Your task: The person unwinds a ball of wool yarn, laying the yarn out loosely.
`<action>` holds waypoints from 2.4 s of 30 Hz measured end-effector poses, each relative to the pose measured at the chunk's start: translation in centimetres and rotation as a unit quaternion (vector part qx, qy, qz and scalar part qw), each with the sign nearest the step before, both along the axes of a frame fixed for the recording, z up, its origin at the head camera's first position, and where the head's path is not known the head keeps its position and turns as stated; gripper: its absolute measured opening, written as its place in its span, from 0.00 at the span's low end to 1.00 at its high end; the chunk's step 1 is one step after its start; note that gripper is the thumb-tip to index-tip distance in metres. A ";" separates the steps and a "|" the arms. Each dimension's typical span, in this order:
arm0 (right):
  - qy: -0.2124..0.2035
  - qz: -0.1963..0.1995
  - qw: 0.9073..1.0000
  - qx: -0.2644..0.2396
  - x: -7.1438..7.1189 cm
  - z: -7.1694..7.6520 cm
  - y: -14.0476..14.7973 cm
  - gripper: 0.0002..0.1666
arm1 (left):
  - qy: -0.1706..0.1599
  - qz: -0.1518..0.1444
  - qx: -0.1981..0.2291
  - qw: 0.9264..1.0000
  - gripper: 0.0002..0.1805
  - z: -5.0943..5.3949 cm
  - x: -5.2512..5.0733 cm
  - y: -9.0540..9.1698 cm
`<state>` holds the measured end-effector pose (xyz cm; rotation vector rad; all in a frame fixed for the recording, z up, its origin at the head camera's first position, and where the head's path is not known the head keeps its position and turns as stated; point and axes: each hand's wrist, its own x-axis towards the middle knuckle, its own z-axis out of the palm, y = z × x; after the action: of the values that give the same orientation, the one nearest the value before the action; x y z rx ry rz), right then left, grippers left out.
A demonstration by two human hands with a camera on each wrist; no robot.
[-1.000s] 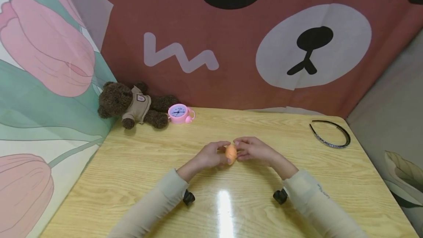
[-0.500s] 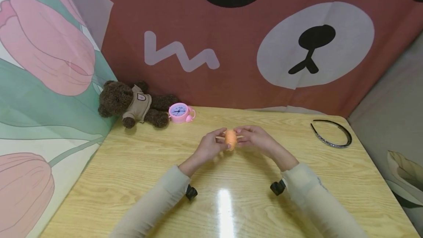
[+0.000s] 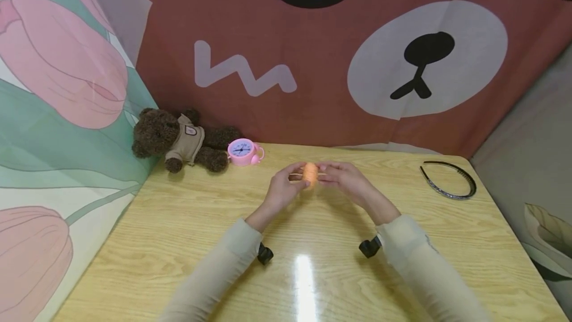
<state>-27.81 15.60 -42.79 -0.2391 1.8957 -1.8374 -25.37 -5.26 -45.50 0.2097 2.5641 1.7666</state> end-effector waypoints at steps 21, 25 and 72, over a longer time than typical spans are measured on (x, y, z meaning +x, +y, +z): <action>0.045 -0.103 0.992 -0.064 -1.7 -1.7 -1.7 0.26 | 0.025 0.079 0.124 0.989 0.30 -1.3 -2.5 2.0; 0.081 -0.137 0.987 -0.038 -1.8 -2.0 -2.2 0.25 | 0.026 0.092 0.137 0.986 0.30 -1.8 -2.7 2.4; 0.198 -0.284 0.937 0.031 -1.0 -4.1 -5.0 0.14 | 0.042 0.132 0.135 0.981 0.29 -2.9 -2.0 3.2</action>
<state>-28.83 10.60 -46.94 -0.0353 2.4961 -2.2168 -27.41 -2.03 -48.39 -0.0577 2.4970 2.2456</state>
